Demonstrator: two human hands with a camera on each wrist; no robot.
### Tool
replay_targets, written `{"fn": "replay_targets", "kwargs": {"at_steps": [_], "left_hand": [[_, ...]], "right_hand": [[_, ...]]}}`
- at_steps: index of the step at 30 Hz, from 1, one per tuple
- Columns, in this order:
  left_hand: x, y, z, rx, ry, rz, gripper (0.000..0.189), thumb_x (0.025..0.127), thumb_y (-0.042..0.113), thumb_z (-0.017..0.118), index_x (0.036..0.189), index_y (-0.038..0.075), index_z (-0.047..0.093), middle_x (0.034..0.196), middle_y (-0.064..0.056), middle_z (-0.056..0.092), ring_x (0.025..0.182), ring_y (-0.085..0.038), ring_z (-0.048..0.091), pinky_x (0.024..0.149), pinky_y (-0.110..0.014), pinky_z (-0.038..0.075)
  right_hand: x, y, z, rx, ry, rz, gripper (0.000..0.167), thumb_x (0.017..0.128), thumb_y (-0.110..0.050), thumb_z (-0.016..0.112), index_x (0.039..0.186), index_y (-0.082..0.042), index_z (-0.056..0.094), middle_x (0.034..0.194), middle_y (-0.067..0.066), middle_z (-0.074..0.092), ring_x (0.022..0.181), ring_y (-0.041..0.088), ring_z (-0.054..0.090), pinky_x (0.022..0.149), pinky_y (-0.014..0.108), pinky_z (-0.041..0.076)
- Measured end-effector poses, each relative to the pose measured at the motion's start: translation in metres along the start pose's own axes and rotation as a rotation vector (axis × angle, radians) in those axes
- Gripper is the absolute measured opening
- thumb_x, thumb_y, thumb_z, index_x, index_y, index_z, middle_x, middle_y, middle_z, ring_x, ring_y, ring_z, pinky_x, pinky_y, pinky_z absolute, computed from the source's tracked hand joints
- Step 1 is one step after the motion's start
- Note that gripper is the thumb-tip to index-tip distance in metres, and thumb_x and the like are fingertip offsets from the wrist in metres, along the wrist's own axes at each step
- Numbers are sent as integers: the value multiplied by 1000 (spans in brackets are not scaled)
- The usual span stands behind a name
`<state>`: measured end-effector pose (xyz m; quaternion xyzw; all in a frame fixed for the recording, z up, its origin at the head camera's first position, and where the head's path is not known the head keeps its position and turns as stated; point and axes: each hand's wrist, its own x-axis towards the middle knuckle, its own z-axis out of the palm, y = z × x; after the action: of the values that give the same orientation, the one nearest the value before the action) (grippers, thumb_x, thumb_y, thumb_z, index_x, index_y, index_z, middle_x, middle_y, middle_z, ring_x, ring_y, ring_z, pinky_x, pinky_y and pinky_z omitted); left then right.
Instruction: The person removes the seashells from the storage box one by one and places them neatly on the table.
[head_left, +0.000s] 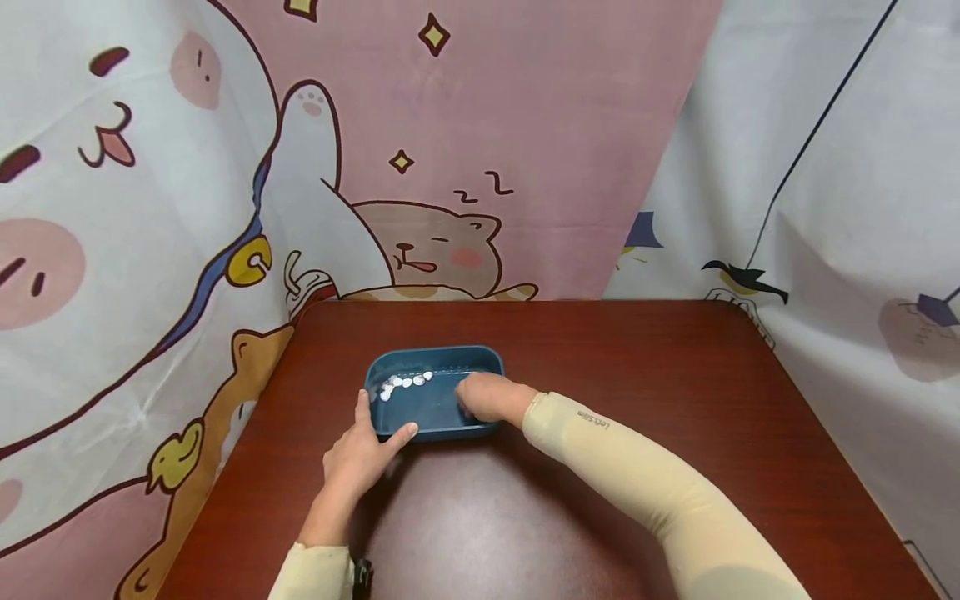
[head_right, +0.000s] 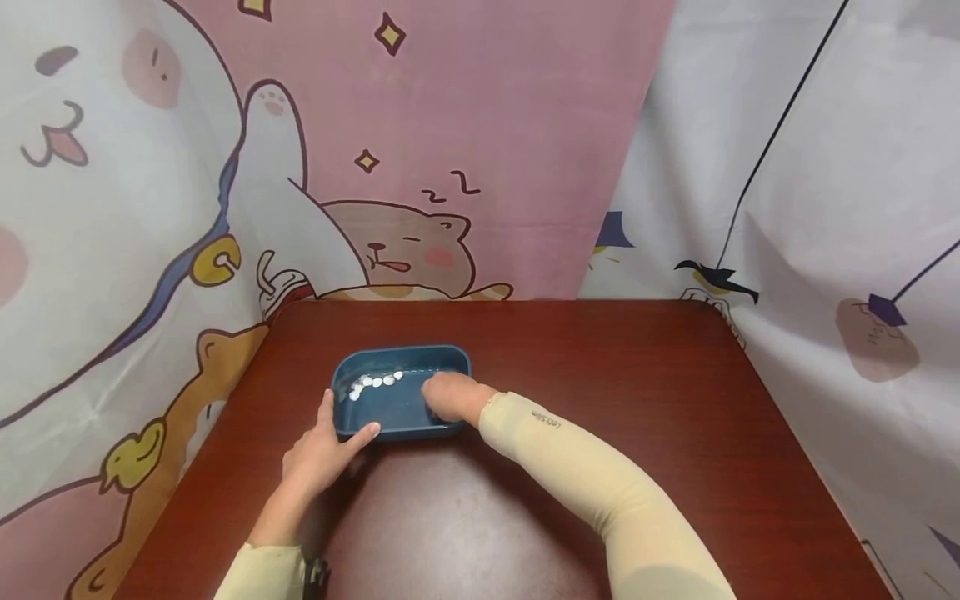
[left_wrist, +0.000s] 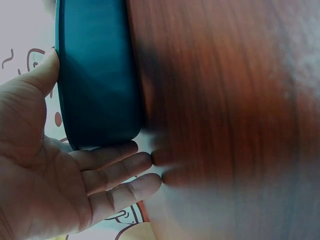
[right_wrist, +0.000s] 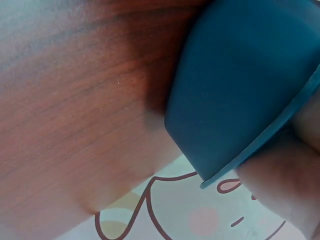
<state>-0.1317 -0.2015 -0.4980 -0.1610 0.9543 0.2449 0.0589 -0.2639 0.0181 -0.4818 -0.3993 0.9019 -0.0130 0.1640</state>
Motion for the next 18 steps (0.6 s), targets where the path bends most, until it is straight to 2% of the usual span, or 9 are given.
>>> {"fn": "replay_targets", "kwargs": {"at_steps": [5,8,13,18], "left_hand": [[-2,0,1,-2,-3,-3,129,87,87,60,172,7,6,151,-33,58,111,-42,69,91,-61,52],[-3,-2,2,-4,-4,-1,130,86,88,59,172,6,5,150,-34,58,110,-42,70,90,-62,52],[-2,-3,1,2,0,2,131,86,89,58,172,6,5,147,-34,61,106,-40,70,89,-61,52],[-2,0,0,5,0,2,131,86,89,58,172,6,5,147,-34,60,107,-41,70,90,-63,52]], "right_hand": [[1,2,5,108,71,-35,16,105,-8,66,112,-11,80,100,1,77,87,11,63,89,29,59],[2,2,5,129,119,-52,19,105,-6,65,114,-11,81,105,1,78,92,11,65,94,30,60],[3,-1,-2,147,225,-85,15,104,-3,66,108,-9,80,104,2,75,95,12,67,90,29,59],[-2,-4,-14,187,352,-95,7,103,-11,71,108,-10,76,104,0,72,93,10,66,85,27,59]]}}
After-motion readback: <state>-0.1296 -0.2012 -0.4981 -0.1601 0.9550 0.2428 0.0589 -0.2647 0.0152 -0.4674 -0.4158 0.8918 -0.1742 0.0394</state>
